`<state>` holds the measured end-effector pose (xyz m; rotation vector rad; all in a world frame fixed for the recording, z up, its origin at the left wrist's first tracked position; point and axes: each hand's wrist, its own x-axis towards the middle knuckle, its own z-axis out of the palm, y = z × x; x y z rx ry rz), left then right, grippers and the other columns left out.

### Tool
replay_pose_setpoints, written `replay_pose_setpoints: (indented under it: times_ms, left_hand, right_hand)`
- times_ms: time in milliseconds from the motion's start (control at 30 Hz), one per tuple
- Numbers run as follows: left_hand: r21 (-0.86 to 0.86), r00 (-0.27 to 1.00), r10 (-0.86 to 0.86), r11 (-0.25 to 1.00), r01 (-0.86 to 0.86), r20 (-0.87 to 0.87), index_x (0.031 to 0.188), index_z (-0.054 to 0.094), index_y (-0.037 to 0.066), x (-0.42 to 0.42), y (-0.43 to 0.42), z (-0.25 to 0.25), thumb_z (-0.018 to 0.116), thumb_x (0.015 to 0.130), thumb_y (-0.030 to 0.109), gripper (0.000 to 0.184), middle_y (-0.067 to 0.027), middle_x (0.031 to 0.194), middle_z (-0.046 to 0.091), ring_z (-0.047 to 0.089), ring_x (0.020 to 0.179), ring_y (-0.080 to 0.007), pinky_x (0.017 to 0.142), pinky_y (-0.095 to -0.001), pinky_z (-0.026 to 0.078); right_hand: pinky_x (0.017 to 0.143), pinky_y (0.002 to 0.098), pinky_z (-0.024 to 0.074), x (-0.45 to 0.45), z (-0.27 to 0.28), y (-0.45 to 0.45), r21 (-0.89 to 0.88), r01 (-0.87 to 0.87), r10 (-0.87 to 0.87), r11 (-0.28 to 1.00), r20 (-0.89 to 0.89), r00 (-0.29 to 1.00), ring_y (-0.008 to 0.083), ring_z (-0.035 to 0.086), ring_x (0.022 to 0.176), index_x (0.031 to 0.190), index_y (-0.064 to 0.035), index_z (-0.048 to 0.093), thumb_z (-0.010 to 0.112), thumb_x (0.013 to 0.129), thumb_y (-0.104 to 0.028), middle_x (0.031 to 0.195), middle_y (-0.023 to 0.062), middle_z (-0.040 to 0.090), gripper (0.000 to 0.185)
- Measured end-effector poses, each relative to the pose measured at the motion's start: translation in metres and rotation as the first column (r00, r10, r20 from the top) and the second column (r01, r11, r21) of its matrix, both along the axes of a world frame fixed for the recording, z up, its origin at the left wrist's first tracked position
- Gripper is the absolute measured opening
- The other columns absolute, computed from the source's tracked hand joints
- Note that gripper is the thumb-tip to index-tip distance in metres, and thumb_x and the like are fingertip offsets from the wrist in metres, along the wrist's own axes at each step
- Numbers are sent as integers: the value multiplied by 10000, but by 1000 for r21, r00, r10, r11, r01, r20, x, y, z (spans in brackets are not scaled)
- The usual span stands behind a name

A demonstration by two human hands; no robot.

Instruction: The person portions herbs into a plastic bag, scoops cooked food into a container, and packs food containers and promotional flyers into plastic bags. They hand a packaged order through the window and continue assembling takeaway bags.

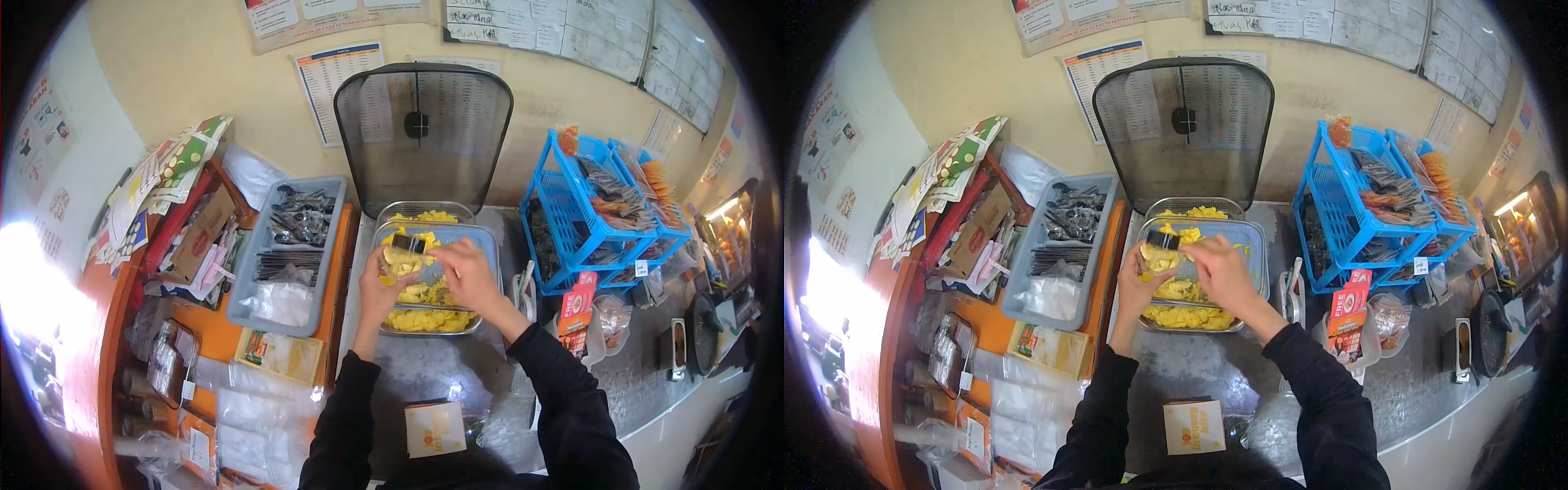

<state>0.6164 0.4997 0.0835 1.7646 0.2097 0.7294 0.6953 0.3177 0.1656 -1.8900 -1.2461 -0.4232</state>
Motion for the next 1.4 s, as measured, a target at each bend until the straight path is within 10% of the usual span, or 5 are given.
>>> replay_pose_setpoints:
  times_ms: [433, 733, 933, 1100, 1400]
  left_hand:
    - [-159, 994, -30, 986, 47, 107, 1315, 436, -26, -16, 39, -38, 822, 722, 22, 709, -124, 1238, 564, 575, 1117, -185, 968, -315, 475]
    - [-158, 995, 44, 987, -29, 94, 1291, 456, -20, -21, 27, -30, 838, 721, 55, 690, -118, 1219, 567, 577, 1110, -182, 950, -313, 478]
    - [-92, 993, 87, 993, -80, 76, 1263, 476, -27, -22, 23, -21, 861, 701, 93, 692, -121, 1161, 607, 600, 1051, -176, 918, -310, 488]
    - [-12, 996, 88, 996, -89, -24, 1251, 495, -34, -7, -2, -8, 844, 714, 44, 645, -107, 1099, 642, 627, 987, -149, 872, -293, 509]
    - [-169, 997, -70, 983, 77, 45, 1252, 484, -52, -2, -6, -5, 848, 710, 24, 657, -106, 1136, 629, 618, 1019, -142, 862, -276, 510]
  right_hand:
    - [804, 428, 515, 34, -62, -16, -601, -146, 102, 785, -107, 989, 313, 619, 934, 1002, -117, 727, 614, 767, -46, 923, 78, 694, 270]
    - [724, 323, 522, 53, -99, -5, -162, -187, -51, 969, -871, 489, 240, 711, 797, 999, -3, 716, 564, 848, -41, 871, 149, 723, 218]
    - [703, 314, 512, 18, -7, -6, -75, 4, -49, 997, -601, 798, 224, 699, 770, 1052, 6, 687, 568, 883, -65, 859, 150, 717, 218]
    - [748, 416, 506, -4, -10, 9, -147, 35, -25, 989, 73, 997, 303, 582, 944, 1061, -60, 683, 646, 777, -9, 884, 92, 635, 291]
    - [745, 395, 491, -6, 5, -2, 32, 18, -18, 999, -1, 1000, 300, 579, 862, 1041, -49, 681, 640, 802, 7, 916, 93, 665, 249]
